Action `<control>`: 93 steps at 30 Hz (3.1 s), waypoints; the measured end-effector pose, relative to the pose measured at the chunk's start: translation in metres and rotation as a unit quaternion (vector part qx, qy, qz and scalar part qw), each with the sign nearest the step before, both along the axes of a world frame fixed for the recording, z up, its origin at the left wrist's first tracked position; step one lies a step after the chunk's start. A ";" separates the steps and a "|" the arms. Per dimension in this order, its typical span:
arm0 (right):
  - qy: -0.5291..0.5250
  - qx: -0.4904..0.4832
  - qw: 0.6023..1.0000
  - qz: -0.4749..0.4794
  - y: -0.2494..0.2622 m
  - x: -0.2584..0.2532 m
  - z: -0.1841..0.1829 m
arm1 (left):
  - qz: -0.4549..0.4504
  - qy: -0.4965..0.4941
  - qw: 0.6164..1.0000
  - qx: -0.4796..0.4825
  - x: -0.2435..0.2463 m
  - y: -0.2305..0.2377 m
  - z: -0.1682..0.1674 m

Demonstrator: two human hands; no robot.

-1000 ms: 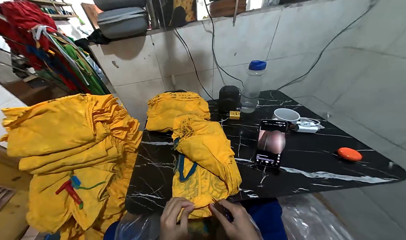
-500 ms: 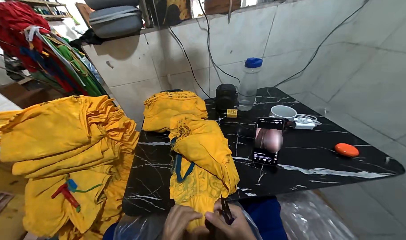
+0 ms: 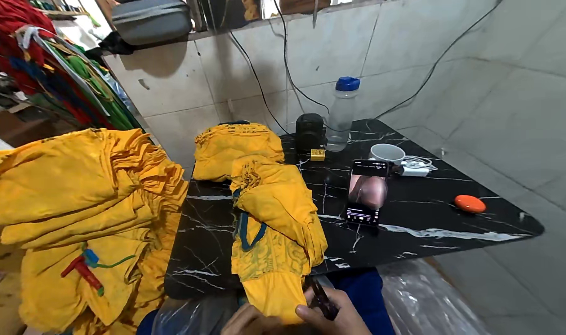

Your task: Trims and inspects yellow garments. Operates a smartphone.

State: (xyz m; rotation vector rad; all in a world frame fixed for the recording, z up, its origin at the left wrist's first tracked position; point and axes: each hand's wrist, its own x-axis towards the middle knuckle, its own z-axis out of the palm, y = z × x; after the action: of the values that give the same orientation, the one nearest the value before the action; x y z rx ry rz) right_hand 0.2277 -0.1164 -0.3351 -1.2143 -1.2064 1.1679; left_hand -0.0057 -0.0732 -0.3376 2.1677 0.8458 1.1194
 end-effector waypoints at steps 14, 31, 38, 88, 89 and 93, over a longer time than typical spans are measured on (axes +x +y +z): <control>-0.134 0.081 0.988 0.020 -0.008 -0.006 0.016 | 0.104 -0.220 0.969 -0.045 0.055 -0.019 -0.002; -0.192 0.079 0.978 -0.014 -0.023 -0.008 0.031 | -0.055 -0.154 0.985 -0.057 0.057 -0.013 0.000; -0.191 0.132 0.973 -0.001 -0.027 -0.009 0.034 | 0.013 -0.110 0.993 0.047 0.055 -0.008 -0.001; -0.060 0.165 0.983 -0.055 0.010 -0.006 0.003 | -0.046 -0.202 0.972 -0.112 0.047 0.004 0.002; -0.055 0.165 0.983 -0.055 0.010 -0.006 0.003 | -0.037 -0.202 0.974 -0.092 0.047 0.004 -0.001; -0.060 0.160 0.984 -0.041 0.009 -0.006 0.005 | 0.000 -0.183 0.983 -0.020 0.046 0.002 0.000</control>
State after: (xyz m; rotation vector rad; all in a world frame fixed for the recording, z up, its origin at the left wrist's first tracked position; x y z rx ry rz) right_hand 0.2213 -0.1072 -0.3305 -1.0875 -1.3619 0.8122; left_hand 0.0407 -0.0708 -0.3378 1.8474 0.6951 1.4305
